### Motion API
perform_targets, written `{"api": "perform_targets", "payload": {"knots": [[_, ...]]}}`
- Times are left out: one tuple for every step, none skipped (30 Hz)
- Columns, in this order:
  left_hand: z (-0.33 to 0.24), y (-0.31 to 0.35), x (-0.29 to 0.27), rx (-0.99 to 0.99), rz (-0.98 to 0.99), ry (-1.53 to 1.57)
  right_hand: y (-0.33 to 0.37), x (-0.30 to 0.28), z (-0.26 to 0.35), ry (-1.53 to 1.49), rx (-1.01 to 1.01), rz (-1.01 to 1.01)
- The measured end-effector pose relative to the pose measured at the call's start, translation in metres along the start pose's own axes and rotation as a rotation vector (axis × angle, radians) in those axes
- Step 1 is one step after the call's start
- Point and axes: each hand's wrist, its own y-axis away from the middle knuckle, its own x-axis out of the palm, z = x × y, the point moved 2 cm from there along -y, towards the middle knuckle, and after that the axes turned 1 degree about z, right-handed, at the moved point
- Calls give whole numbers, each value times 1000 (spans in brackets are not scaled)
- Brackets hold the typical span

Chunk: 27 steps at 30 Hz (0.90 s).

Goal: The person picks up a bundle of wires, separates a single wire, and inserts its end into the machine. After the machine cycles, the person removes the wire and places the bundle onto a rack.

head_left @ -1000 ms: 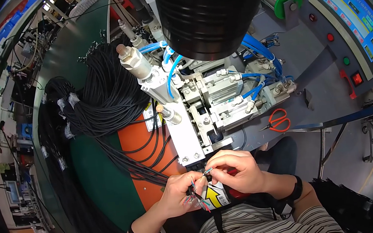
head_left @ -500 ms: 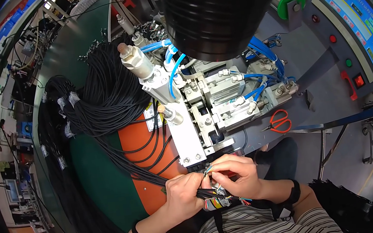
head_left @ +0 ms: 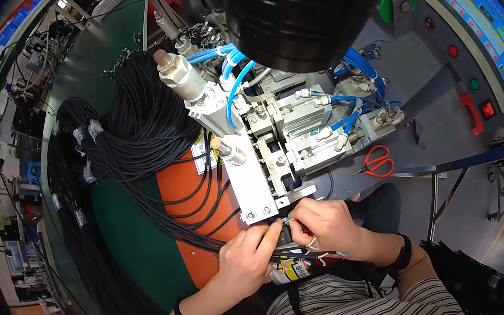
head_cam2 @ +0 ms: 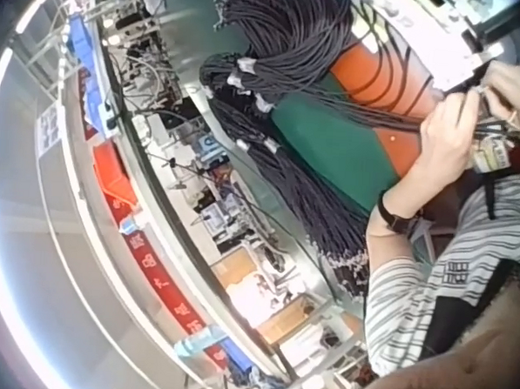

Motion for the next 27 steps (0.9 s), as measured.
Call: {"api": "perform_targets", "payload": {"knots": [[2, 1, -2, 59, 37, -33, 0, 0, 0, -31, 25, 4], [3, 2, -3, 118, 73, -67, 1, -1, 0, -62, 49, 8], [4, 3, -3, 117, 73, -66, 1, -1, -1, -92, 73, 12], [4, 4, -2, 114, 84, -58, 2, 0, -1, -92, 74, 13], [5, 5, -2, 111, 96, -50, 3, 0, -1, -100, 79, 5], [5, 5, -1, 109, 108, -42, 5, 1, -1, -108, 85, -3], [6, 5, -2, 108, 108, -41, 6, 2, -1, -117, 90, -11], [6, 5, -2, 109, 117, -34, 7, 2, 0, -117, 90, -10], [7, 4, -3, 110, 127, -26, 8, 3, 0, -124, 102, -14], [7, 4, -4, 111, 137, -19, 8, 3, 0, -130, 114, -17], [6, 3, -4, 110, 137, -18, 9, 3, 0, -137, 126, -21], [6, 1, -5, 132, 148, -24, 9, 3, -1, -136, 127, -21], [5, 0, -5, 154, 160, -29, 9, 4, -3, -144, 125, -26], [4, 0, -6, 176, 172, -35, 9, 4, -4, -153, 123, -32], [3, -1, -6, 178, 171, -33, 9, 4, -5, -162, 121, -38], [1, -1, -5, 187, 186, -82, 9, 4, -5, -159, 123, -38], [-2, -1, -5, 194, 200, -133, 8, 4, -3, -122, 95, -38], [-4, -1, -5, 201, 214, -183, 7, 3, -2, -84, 68, -38], [-7, -2, -5, 201, 214, -183, 6, 3, 0, -46, 41, -39], [-10, -3, -4, 202, 224, -229, 5, 1, 0, -47, 41, -38], [-12, -3, -4, 203, 235, -276, 4, 0, 1, -27, 46, -1], [-14, -4, -4, 206, 246, -323, 2, -3, 2, -7, 49, 33], [-15, -5, -5, 208, 245, -325, 1, -3, 2, 13, 53, 68], [-16, -6, -5, 211, 259, -344, 1, -3, 3, 13, 52, 65], [-16, -7, -6, 213, 273, -363, 1, -2, 3, 4, 59, 34], [-17, -8, -6, 217, 287, -382, 0, 0, 4, -4, 66, 3], [-17, -10, -6, 232, 284, -380, 1, -1, 3, -1, 78, -34]]}}
